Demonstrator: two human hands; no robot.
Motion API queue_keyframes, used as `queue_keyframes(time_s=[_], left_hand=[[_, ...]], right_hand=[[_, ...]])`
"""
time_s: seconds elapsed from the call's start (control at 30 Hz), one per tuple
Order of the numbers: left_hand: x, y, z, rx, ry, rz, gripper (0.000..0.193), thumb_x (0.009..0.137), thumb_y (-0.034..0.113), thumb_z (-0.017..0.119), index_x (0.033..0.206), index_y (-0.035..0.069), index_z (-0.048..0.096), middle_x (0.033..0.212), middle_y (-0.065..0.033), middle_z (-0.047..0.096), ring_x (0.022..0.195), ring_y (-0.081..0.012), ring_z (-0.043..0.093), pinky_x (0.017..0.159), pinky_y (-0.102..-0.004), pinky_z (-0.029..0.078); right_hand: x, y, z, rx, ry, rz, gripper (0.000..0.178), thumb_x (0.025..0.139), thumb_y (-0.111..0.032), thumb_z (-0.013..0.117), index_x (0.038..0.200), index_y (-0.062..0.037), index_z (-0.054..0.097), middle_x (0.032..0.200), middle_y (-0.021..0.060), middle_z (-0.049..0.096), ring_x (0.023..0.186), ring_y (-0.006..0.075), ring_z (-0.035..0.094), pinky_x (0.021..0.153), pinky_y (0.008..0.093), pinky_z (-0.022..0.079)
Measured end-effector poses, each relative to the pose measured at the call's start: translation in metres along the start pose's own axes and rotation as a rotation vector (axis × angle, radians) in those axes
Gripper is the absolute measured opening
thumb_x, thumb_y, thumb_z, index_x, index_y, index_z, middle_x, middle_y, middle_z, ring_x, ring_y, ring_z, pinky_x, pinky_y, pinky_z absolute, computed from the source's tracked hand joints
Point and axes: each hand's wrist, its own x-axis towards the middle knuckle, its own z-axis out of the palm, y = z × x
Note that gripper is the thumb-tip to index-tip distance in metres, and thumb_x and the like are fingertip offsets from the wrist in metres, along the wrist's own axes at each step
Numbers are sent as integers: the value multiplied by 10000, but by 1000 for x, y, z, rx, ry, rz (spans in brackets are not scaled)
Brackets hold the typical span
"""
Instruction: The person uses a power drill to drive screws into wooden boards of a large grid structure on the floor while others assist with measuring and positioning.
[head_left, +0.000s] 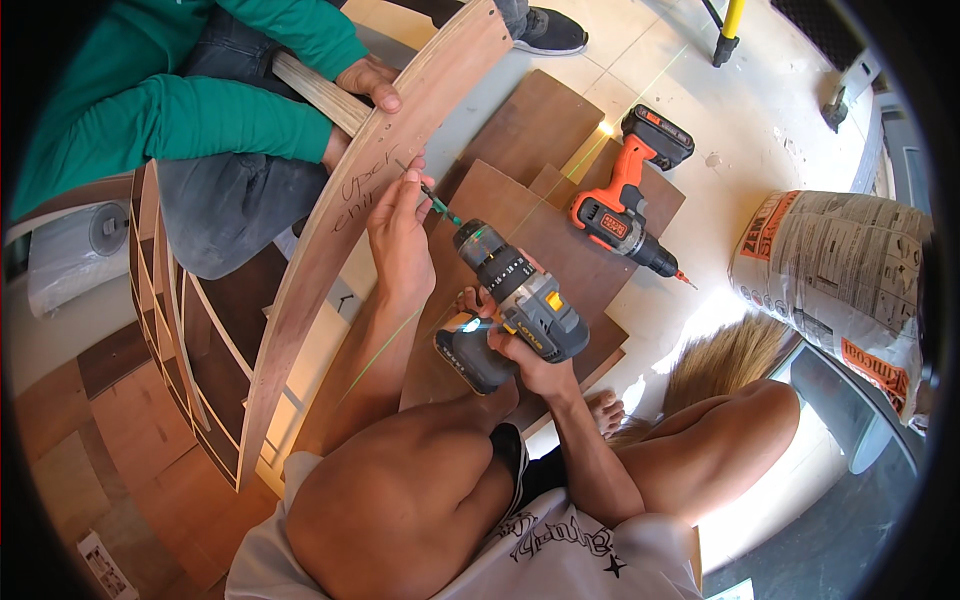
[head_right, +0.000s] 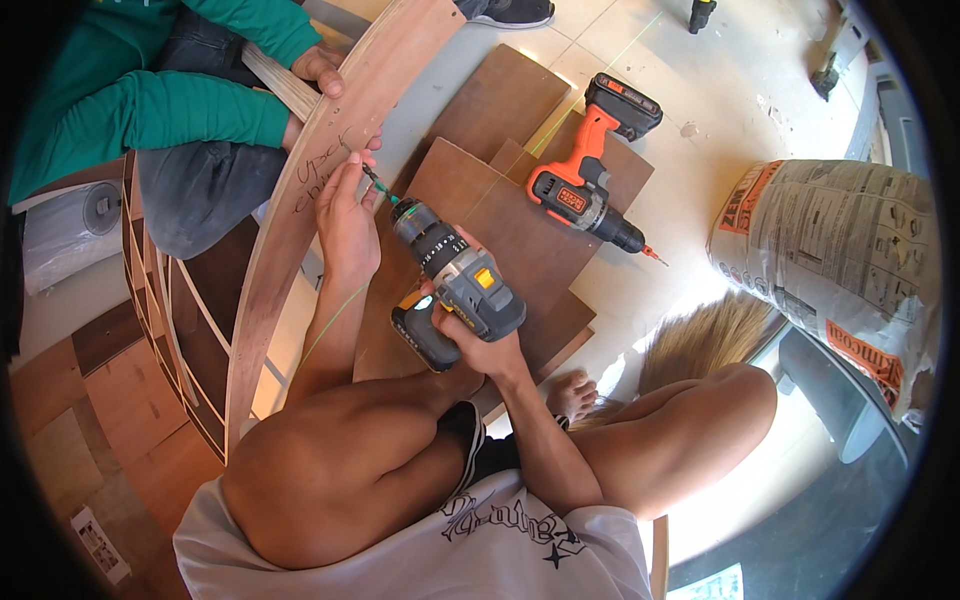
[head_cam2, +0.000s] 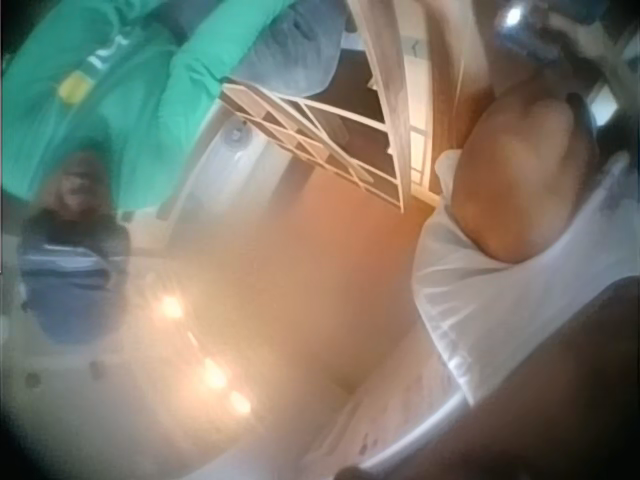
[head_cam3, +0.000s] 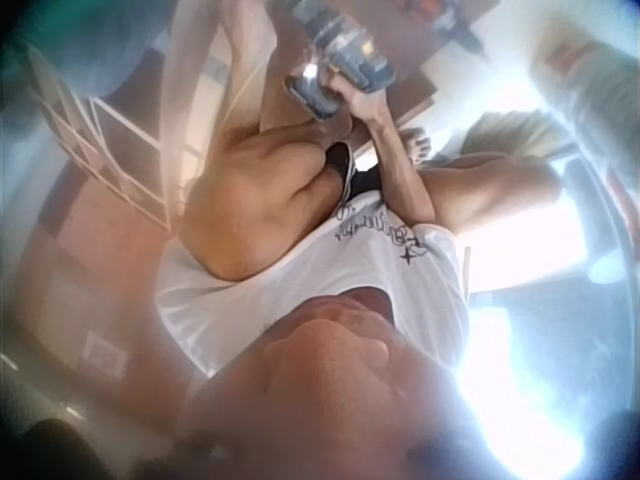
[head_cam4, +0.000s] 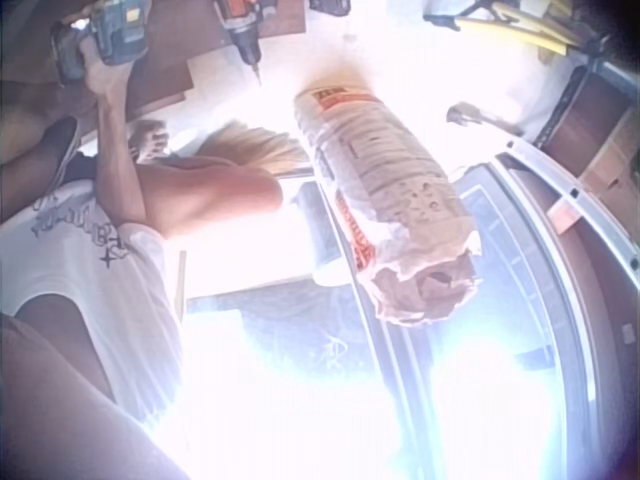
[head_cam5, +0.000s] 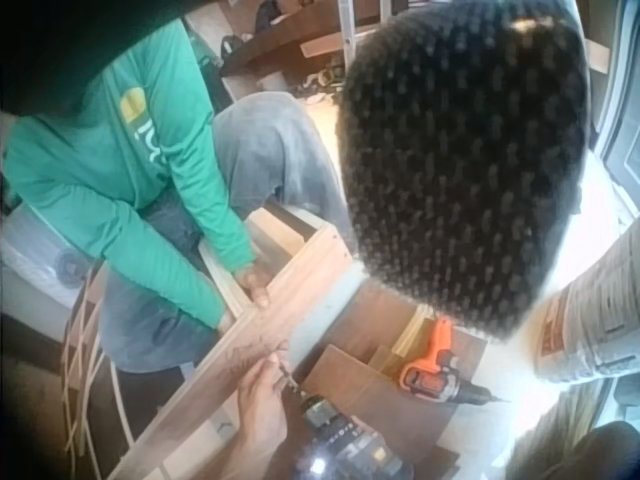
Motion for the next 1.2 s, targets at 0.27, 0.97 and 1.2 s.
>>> queue_keyframes(time_s=[0.27, 0.97, 1.2], left_hand=[[17, -10, -11, 161, -27, 182, 304, 1071, 229, 604, 955, -24, 726, 1228, -113, 686, 1264, -176, 572, 1095, -360, 414], [35, -10, -6, 357, 84, 246, 305, 1048, 137, 570, 918, -90, 726, 1062, -175, 776, 1034, -204, 684, 984, -356, 509], [38, -13, -3, 317, 93, 261, 308, 1061, 137, 570, 930, -103, 713, 1059, -184, 775, 1021, -204, 691, 989, -357, 513]], right_hand=[[6, 5, 4, 58, 16, -22, 907, 824, 89, 599, 1644, -26, 229, 1111, 81, 679, 928, 136, 630, 834, 288, 523], [24, 11, 12, 153, 77, 74, 860, 802, 68, 612, 1615, -57, 358, 1042, 50, 708, 833, 94, 621, 789, 273, 531], [27, 6, 12, 127, 81, 72, 711, 800, 54, 561, 1500, -26, 468, 1086, 88, 691, 830, 136, 627, 774, 299, 529]])
